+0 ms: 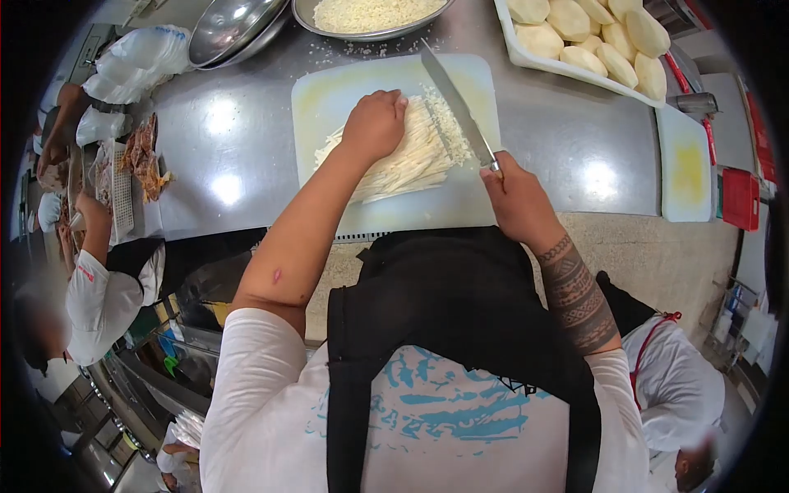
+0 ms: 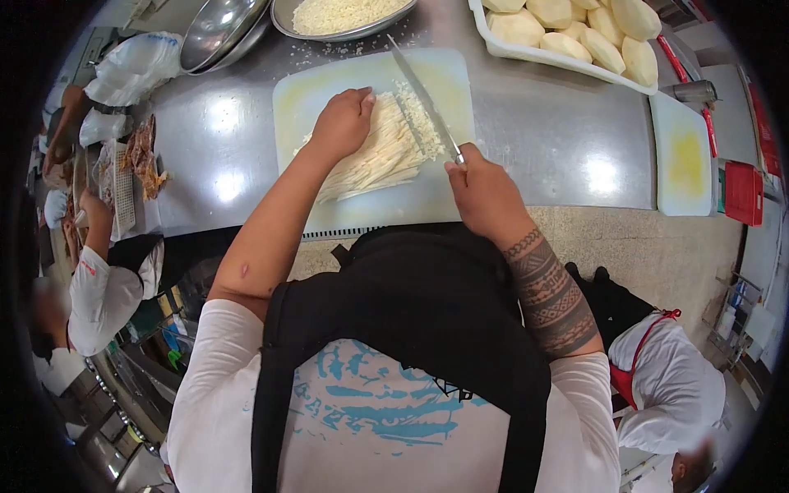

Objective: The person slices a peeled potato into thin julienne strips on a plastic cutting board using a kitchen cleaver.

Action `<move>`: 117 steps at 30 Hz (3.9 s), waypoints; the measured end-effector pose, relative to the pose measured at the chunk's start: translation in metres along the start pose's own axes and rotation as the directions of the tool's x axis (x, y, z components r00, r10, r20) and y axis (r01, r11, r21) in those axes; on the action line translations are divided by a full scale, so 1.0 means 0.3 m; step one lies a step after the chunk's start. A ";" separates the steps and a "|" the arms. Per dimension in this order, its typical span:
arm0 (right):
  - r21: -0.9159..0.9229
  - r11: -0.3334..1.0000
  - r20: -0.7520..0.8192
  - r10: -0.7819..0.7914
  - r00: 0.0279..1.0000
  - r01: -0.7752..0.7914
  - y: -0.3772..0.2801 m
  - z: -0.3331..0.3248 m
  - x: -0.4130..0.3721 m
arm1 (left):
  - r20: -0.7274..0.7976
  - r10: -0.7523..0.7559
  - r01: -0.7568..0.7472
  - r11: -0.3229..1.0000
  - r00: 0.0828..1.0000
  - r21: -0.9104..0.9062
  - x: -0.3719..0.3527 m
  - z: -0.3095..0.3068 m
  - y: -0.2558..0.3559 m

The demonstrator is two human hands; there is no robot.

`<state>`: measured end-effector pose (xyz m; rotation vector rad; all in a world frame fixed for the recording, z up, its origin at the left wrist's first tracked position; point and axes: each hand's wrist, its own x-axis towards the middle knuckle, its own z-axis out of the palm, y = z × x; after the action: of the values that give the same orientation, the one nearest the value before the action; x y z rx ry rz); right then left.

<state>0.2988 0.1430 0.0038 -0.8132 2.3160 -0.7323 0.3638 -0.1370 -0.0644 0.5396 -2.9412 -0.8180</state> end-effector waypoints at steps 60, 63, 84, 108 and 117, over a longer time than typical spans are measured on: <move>-0.035 0.999 -0.025 0.004 1.000 -0.005 -0.126 0.125 -0.097 | -0.148 0.135 -0.095 0.964 0.980 0.250 0.005 0.092 0.015; 0.012 1.000 -0.032 -0.011 0.999 0.012 -0.144 0.120 -0.176 | -0.156 0.110 -0.076 0.975 0.982 0.209 0.008 0.090 0.019; -0.039 0.999 0.018 -0.004 1.000 0.005 -0.003 0.111 -0.034 | -0.514 0.137 -0.197 0.978 0.847 -0.064 -0.040 0.043 0.033; 0.130 0.982 0.048 -0.144 0.988 0.136 0.083 0.110 -0.006 | -0.231 0.115 -0.034 0.944 0.966 0.329 -0.387 0.088 0.102; 0.241 0.967 0.061 -0.102 0.993 0.084 0.069 0.117 -0.011 | -0.216 0.173 -0.046 0.871 0.961 0.490 -0.283 0.232 0.029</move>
<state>0.3166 0.1485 -0.0326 -0.8280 2.0863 -0.9837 0.4316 -0.0669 -0.1154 0.4441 -2.8815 0.0160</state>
